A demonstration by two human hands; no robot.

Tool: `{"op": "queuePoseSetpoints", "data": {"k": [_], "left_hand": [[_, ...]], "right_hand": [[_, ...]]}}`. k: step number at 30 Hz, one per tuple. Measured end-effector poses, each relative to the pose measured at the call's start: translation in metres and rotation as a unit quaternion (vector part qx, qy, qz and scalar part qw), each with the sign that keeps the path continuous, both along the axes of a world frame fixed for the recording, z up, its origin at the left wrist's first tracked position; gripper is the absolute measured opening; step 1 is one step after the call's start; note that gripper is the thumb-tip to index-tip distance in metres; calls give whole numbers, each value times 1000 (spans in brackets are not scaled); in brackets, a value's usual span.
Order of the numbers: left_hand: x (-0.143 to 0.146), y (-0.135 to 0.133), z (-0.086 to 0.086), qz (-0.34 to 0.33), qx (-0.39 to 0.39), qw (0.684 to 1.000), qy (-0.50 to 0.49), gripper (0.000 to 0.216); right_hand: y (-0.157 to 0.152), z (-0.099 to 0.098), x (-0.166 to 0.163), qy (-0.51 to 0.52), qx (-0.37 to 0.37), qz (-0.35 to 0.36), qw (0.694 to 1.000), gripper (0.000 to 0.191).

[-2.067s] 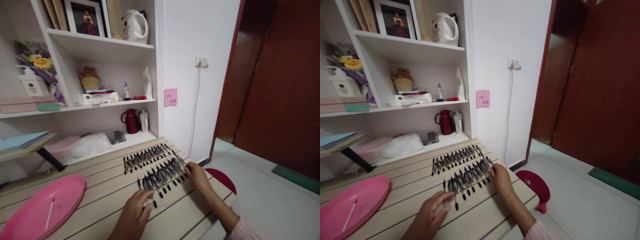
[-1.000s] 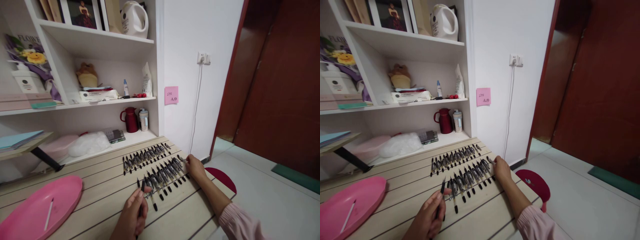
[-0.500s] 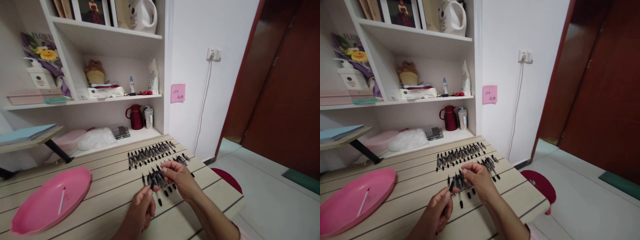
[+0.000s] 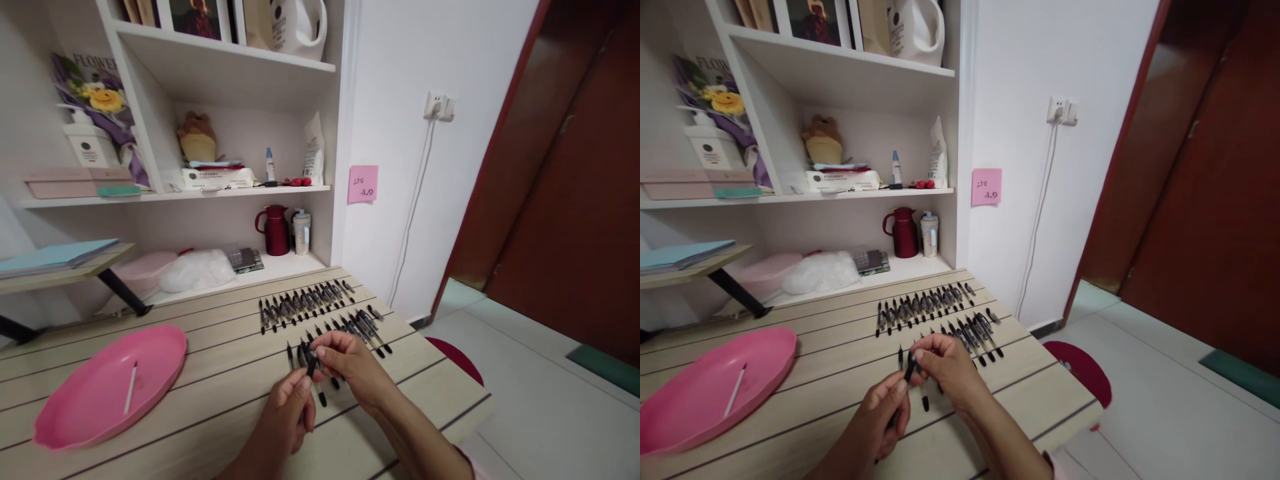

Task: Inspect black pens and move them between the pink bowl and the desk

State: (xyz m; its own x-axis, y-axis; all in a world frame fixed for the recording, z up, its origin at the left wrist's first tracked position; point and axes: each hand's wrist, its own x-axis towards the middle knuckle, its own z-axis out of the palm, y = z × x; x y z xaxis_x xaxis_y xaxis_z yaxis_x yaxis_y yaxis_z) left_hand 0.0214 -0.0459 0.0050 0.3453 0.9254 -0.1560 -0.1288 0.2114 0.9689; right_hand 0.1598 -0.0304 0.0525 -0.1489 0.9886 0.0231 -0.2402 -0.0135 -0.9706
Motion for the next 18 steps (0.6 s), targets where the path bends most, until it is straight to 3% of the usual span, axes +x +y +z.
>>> {"op": "queuePoseSetpoints", "data": {"k": [9,18], "left_hand": [[0,-4,2,0,6,1000,4,47],[-2,-17,12,51,171,978,109,24]], "right_hand": [[-6,-11,-2,12,5,-4,1000,38],[-10,-18,2,-13,20,-14,1000,35]]}}
